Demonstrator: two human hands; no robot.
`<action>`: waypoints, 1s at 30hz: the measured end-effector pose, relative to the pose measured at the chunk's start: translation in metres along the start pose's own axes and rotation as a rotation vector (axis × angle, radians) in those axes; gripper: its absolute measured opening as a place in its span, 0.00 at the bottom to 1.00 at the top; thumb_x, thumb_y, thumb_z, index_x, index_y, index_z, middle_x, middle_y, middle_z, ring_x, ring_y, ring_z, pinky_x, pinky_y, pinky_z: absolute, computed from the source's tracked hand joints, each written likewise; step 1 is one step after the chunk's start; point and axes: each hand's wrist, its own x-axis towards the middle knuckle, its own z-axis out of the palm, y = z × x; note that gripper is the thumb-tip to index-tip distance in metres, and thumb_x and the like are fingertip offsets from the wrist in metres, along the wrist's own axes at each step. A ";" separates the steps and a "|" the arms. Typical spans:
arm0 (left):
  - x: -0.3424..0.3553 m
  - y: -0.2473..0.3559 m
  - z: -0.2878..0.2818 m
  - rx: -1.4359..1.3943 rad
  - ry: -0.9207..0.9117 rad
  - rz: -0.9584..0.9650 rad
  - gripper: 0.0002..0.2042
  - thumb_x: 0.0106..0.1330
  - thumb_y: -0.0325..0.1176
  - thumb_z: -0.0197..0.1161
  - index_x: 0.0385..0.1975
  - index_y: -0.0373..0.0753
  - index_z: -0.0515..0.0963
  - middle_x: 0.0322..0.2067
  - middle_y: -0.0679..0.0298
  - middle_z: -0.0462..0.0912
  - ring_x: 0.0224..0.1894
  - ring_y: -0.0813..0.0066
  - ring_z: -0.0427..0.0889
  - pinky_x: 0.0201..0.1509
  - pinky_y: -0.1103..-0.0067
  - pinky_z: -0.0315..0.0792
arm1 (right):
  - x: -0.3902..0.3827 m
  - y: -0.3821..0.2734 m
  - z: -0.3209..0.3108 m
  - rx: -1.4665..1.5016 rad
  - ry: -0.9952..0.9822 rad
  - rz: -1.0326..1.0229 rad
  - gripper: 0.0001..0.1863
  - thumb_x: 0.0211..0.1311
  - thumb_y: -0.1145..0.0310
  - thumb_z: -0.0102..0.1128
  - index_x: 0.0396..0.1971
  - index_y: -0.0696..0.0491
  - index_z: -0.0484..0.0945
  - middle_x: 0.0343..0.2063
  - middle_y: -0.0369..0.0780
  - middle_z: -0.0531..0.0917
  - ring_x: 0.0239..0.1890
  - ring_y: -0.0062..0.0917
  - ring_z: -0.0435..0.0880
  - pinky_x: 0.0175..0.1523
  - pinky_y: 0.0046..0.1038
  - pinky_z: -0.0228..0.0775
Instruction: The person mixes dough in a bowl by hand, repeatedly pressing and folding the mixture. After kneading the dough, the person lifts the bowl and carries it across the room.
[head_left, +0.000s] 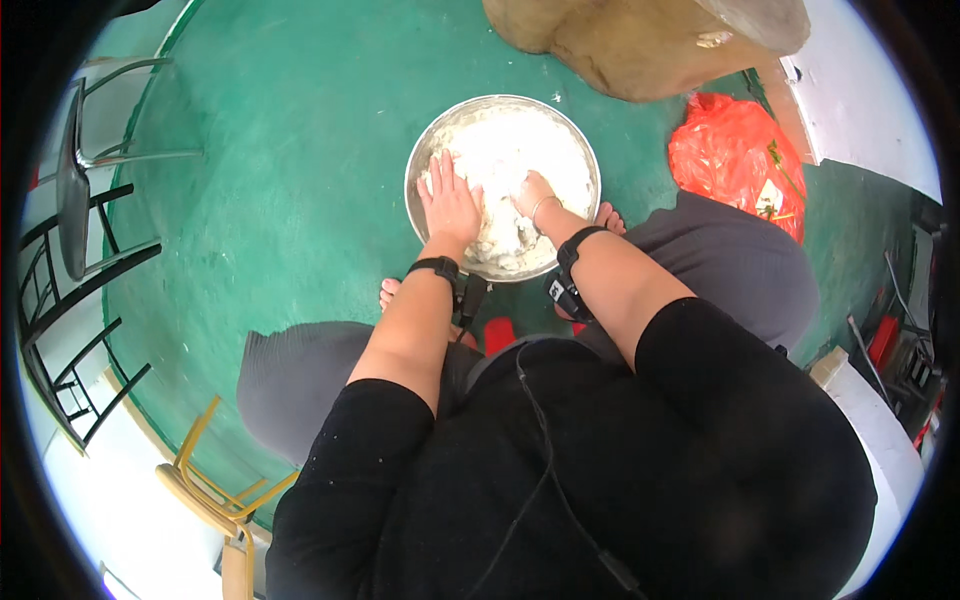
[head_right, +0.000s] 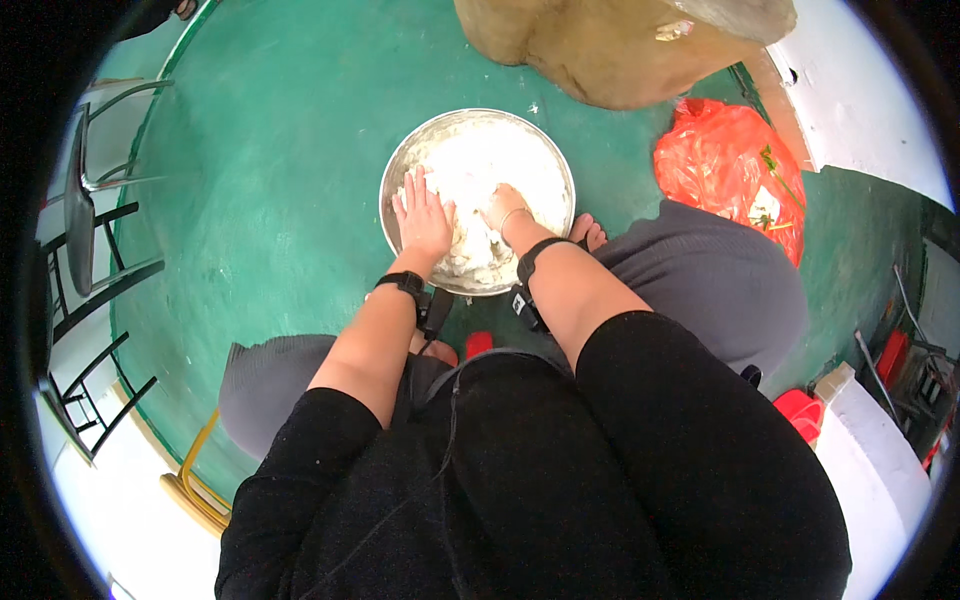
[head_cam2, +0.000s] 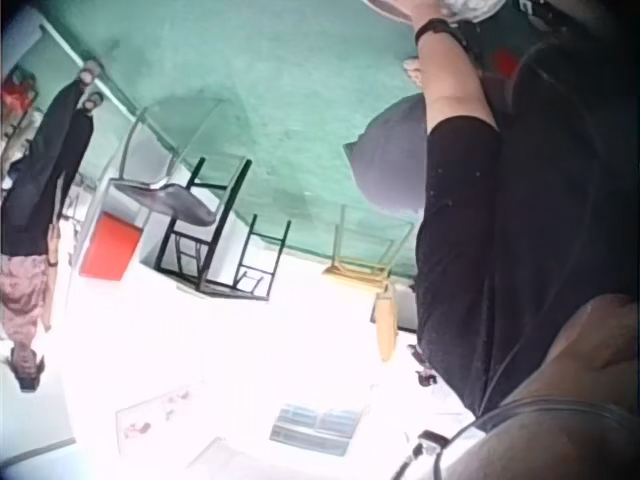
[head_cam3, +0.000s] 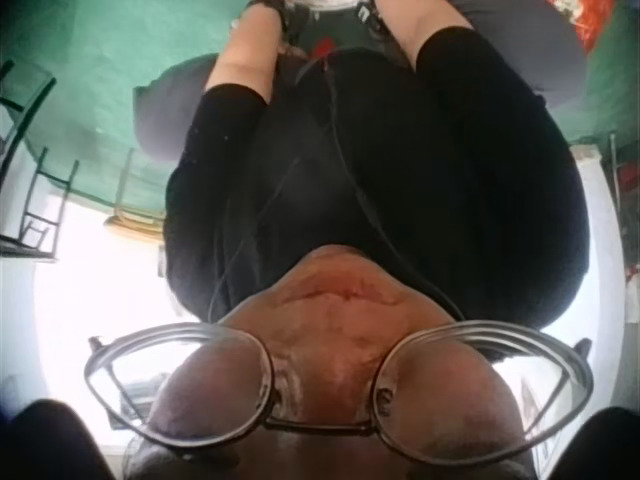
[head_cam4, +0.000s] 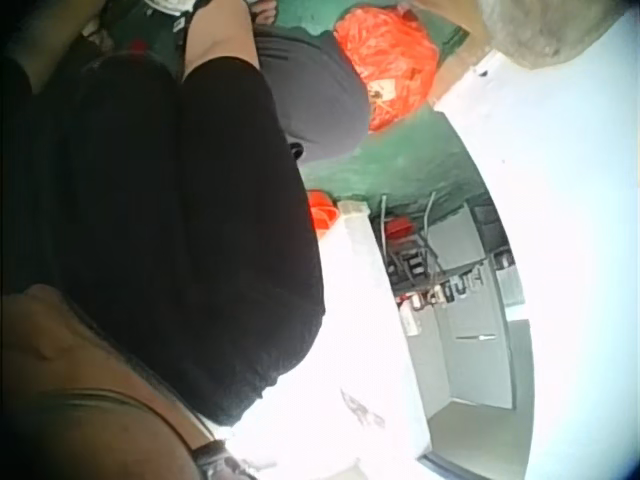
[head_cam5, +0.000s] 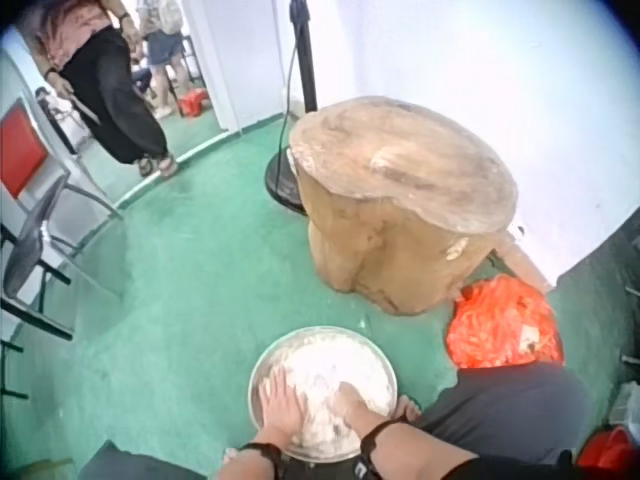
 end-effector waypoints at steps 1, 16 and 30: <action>-0.002 -0.006 0.000 0.007 0.011 -0.010 0.23 0.62 0.43 0.47 0.49 0.29 0.65 0.64 0.59 0.42 0.66 0.62 0.38 0.65 0.60 0.36 | 0.008 -0.002 0.001 0.092 -0.149 0.085 0.13 0.49 0.63 0.52 0.33 0.53 0.77 0.27 0.47 0.79 0.30 0.37 0.79 0.40 0.29 0.72; -0.016 0.018 -0.042 -0.758 0.507 -0.240 0.13 0.61 0.41 0.52 0.30 0.37 0.76 0.28 0.52 0.78 0.35 0.61 0.78 0.37 0.71 0.68 | 0.000 0.030 -0.093 0.364 -0.171 0.234 0.14 0.56 0.62 0.46 0.29 0.56 0.76 0.23 0.44 0.79 0.23 0.32 0.79 0.29 0.32 0.73; -0.039 -0.012 -0.019 -0.695 0.257 -0.262 0.15 0.52 0.34 0.61 0.40 0.39 0.75 0.22 0.61 0.79 0.32 0.63 0.78 0.37 0.72 0.70 | 0.061 -0.013 -0.073 -0.507 -0.264 -0.141 0.18 0.49 0.64 0.50 0.42 0.54 0.75 0.41 0.43 0.77 0.41 0.35 0.76 0.48 0.32 0.67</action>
